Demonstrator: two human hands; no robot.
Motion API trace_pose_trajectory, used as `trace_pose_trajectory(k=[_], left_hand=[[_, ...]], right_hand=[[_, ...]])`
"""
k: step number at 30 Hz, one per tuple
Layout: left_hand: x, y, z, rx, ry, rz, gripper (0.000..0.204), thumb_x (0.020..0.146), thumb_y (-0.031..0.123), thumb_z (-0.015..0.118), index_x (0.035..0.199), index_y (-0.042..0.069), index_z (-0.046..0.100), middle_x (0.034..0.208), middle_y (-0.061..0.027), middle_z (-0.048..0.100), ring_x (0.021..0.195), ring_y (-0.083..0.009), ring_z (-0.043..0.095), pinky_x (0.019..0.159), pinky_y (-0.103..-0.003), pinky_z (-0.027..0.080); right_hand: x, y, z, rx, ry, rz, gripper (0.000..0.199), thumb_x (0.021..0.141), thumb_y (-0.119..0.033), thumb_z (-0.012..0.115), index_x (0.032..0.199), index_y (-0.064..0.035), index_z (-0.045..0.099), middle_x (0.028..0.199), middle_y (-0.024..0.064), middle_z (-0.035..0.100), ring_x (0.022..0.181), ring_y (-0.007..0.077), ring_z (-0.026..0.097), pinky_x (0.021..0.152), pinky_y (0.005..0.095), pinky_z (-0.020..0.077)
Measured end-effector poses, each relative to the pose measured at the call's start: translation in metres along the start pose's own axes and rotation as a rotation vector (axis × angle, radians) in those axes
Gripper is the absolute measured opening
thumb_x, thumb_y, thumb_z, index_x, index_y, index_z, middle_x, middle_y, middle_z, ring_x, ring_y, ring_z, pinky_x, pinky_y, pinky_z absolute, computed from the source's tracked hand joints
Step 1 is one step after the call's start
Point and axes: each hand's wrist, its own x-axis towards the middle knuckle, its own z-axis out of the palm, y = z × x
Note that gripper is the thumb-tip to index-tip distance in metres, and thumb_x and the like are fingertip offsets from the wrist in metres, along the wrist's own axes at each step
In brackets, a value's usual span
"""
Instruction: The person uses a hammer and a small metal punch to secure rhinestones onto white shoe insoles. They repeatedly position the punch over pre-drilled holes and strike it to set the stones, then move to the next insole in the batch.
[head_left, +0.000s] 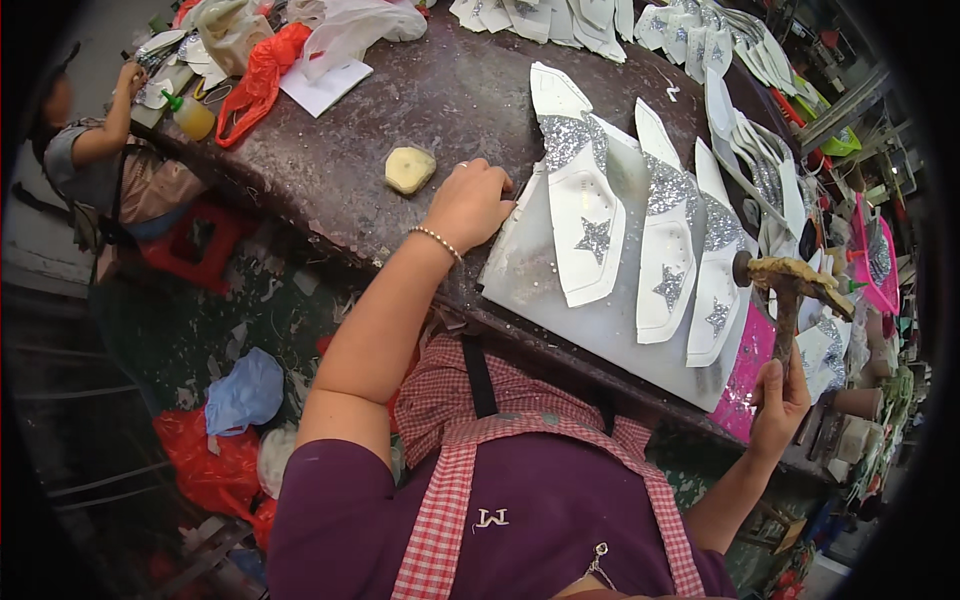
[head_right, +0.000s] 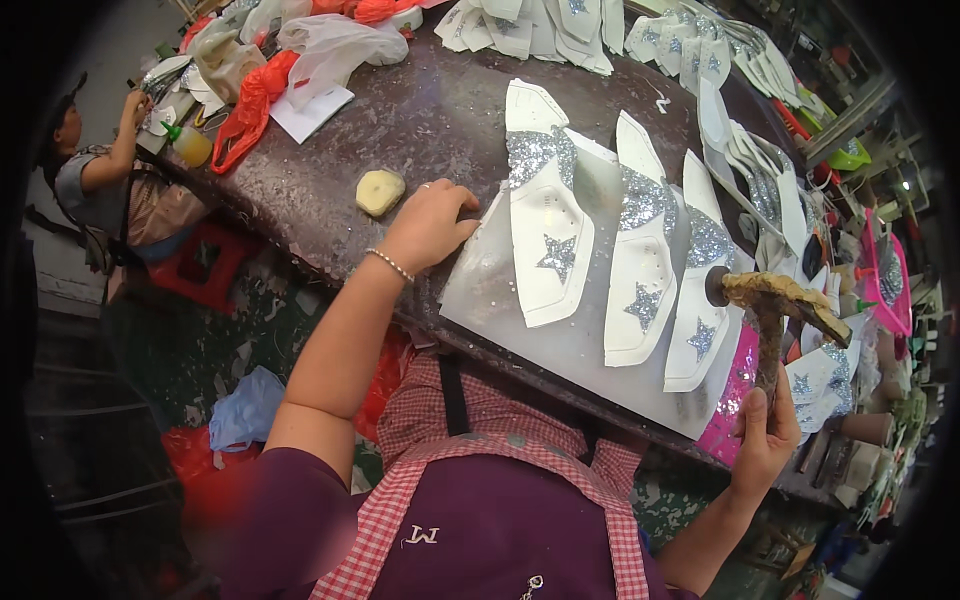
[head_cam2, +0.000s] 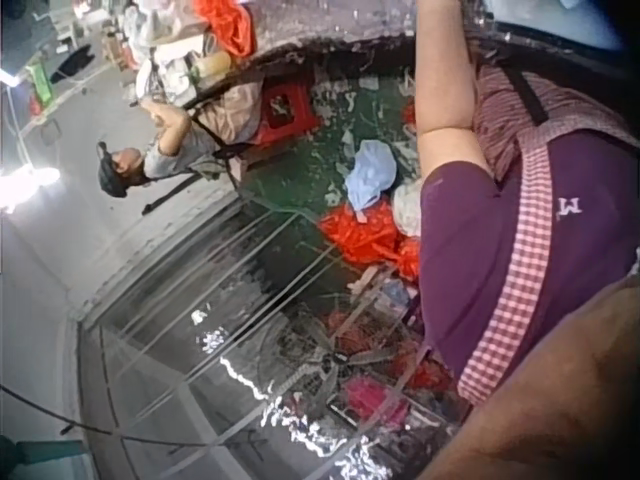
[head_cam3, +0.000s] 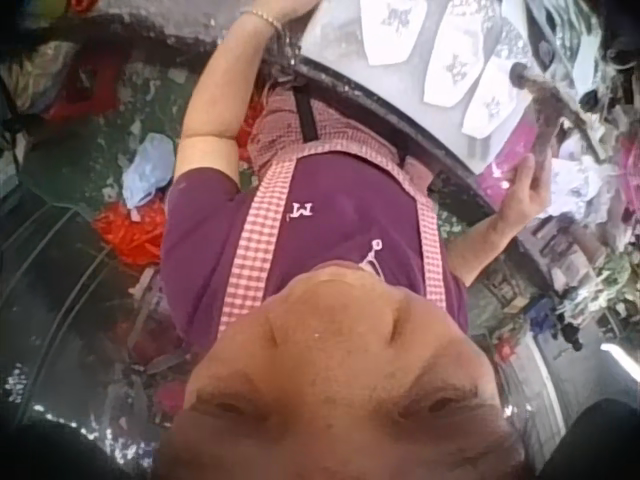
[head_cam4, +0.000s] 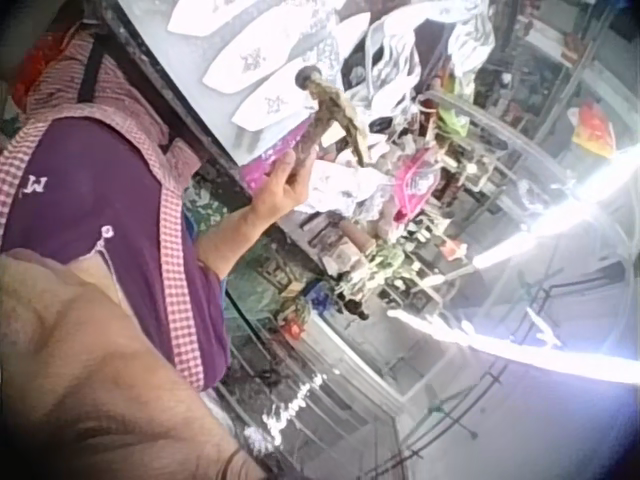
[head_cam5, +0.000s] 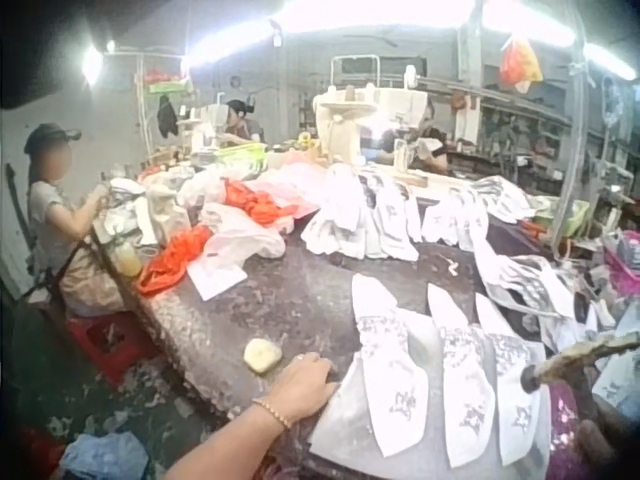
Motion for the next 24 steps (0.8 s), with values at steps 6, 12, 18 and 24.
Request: trace_pose_trajectory(k=[6,12,18,24], left_hand=[[0.003,0.0,-0.019,0.006,-0.271,-0.042,0.031,0.08,0.018,0.07,0.105,0.0,0.068,0.093,-0.0157,0.071,0.09,-0.0352,0.067,0.084,-0.042,0.052],[-0.003,-0.002,-0.031,-0.462,0.005,-0.197,0.028,0.085,0.014,0.069,0.108,-0.001,0.067,0.085,-0.0125,0.071,0.08,-0.0213,0.069,0.074,-0.032,0.053],[0.005,-0.045,-0.081,-0.66,0.411,-0.177,0.019,0.093,0.013,0.065,0.107,0.001,0.067,0.081,-0.005,0.069,0.075,-0.0119,0.066,0.068,-0.028,0.053],[0.0,-0.076,-0.053,-0.181,0.388,-0.262,0.021,0.094,0.025,0.064,0.092,0.005,0.067,0.085,-0.0174,0.071,0.078,-0.0308,0.071,0.069,-0.042,0.053]], right_hand=[[-0.003,0.001,0.003,0.014,0.032,-0.032,0.044,0.098,-0.015,0.063,0.139,0.0008,0.054,0.074,-0.0045,0.052,0.059,0.0028,0.041,0.051,0.0186,0.0304],[-0.006,0.013,-0.005,0.033,0.046,-0.032,0.045,0.098,-0.014,0.063,0.139,0.0006,0.053,0.075,-0.0034,0.053,0.059,0.0035,0.042,0.052,0.0187,0.0313],[-0.009,0.015,-0.01,0.055,0.076,-0.019,0.044,0.099,-0.013,0.061,0.139,0.001,0.053,0.074,-0.0031,0.054,0.059,0.0034,0.042,0.052,0.0186,0.0317],[-0.01,0.019,-0.011,0.082,0.098,-0.014,0.043,0.1,-0.013,0.06,0.139,0.0016,0.053,0.074,-0.0032,0.054,0.059,0.0035,0.043,0.052,0.0187,0.0321]])
